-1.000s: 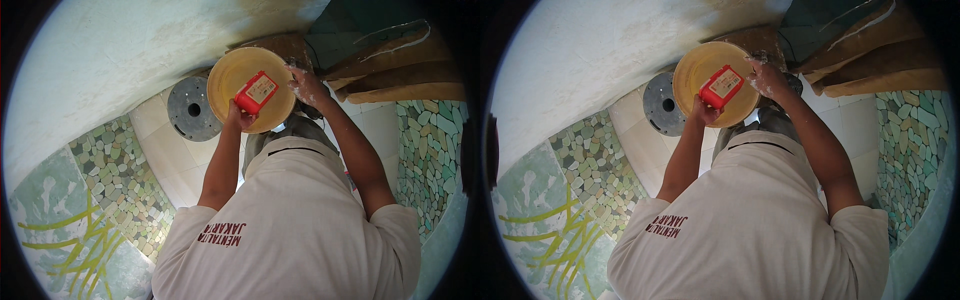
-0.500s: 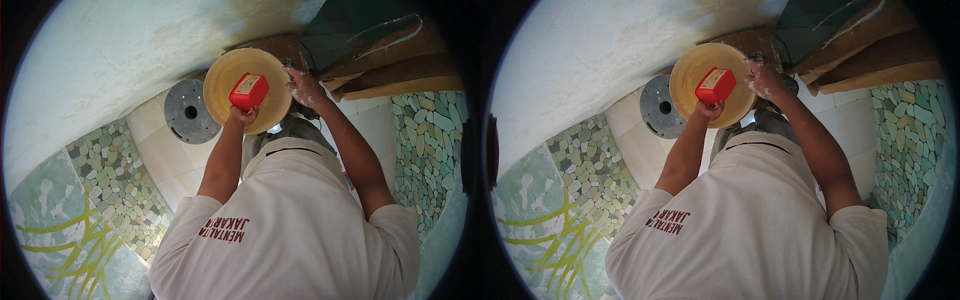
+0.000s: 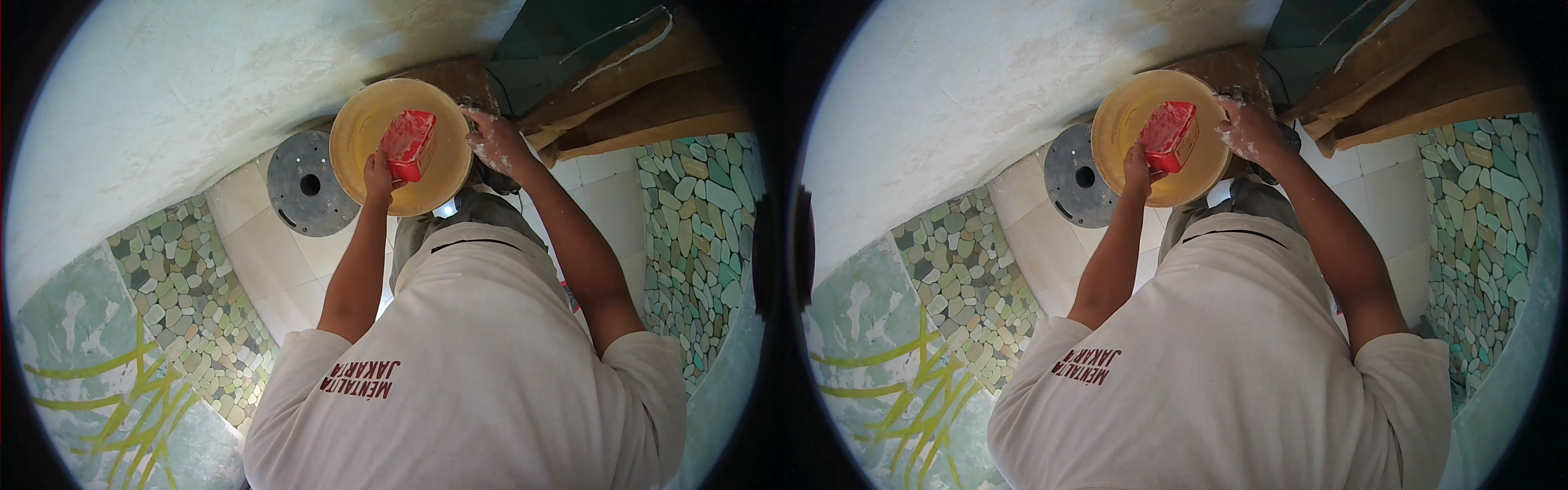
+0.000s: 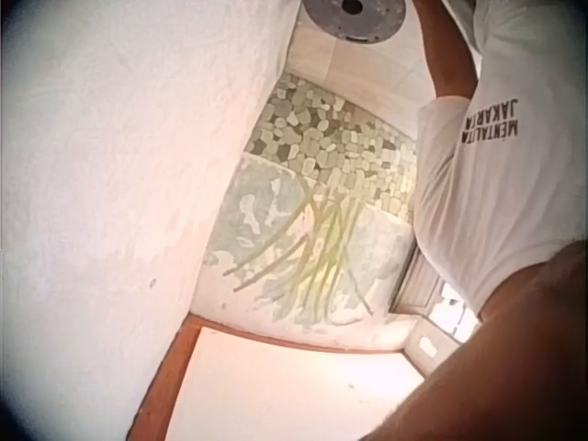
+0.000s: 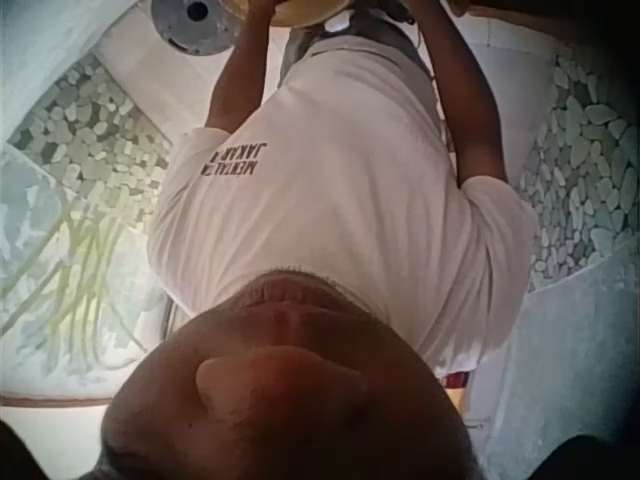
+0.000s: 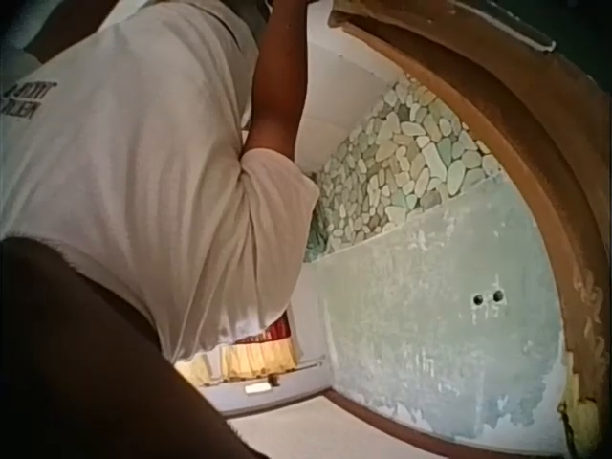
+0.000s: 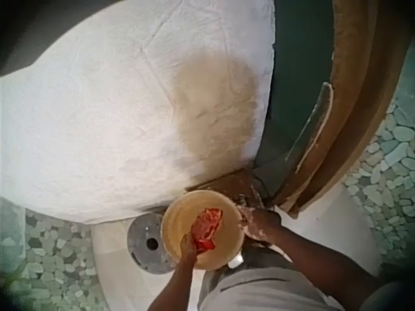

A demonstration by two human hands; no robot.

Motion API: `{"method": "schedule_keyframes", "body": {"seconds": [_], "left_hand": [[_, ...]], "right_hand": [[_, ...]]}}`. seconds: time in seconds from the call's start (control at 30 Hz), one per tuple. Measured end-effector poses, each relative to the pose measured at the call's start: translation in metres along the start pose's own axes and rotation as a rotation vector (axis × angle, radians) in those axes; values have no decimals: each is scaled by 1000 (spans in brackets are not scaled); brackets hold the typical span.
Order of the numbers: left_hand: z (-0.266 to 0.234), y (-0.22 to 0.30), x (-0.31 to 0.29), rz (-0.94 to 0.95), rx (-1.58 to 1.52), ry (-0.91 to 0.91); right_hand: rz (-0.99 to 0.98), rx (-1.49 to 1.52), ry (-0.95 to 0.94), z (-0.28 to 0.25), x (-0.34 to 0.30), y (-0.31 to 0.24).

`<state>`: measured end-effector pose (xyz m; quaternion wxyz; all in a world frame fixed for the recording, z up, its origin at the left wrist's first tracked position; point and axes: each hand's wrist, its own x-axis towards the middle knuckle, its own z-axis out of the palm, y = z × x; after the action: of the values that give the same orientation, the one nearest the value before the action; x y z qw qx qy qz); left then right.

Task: The person is cleaning a small red container by rinsing it in a bucket of water and wiping it.

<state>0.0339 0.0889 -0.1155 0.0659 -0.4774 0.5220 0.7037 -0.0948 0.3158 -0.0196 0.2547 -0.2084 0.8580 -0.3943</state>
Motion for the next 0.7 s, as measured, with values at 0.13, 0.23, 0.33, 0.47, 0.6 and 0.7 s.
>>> {"method": "schedule_keyframes", "body": {"seconds": [0.13,0.23,0.33,0.47,0.6,0.7], "left_hand": [[0,-5,-5,128,31,108],[-1,-11,-13,78,-1,111],[-3,-11,-14,132,-45,137],[-7,-9,-14,84,-189,153],[1,-11,-15,-23,-280,15],[7,-16,-13,-352,-587,-52]], "right_hand": [[-51,8,19,6,4,4],[-65,-4,23,6,5,4],[-79,16,18,5,7,2],[-67,-29,23,3,2,0],[-34,-62,-1,0,0,-6],[24,-60,-37,0,-2,-4]]}}
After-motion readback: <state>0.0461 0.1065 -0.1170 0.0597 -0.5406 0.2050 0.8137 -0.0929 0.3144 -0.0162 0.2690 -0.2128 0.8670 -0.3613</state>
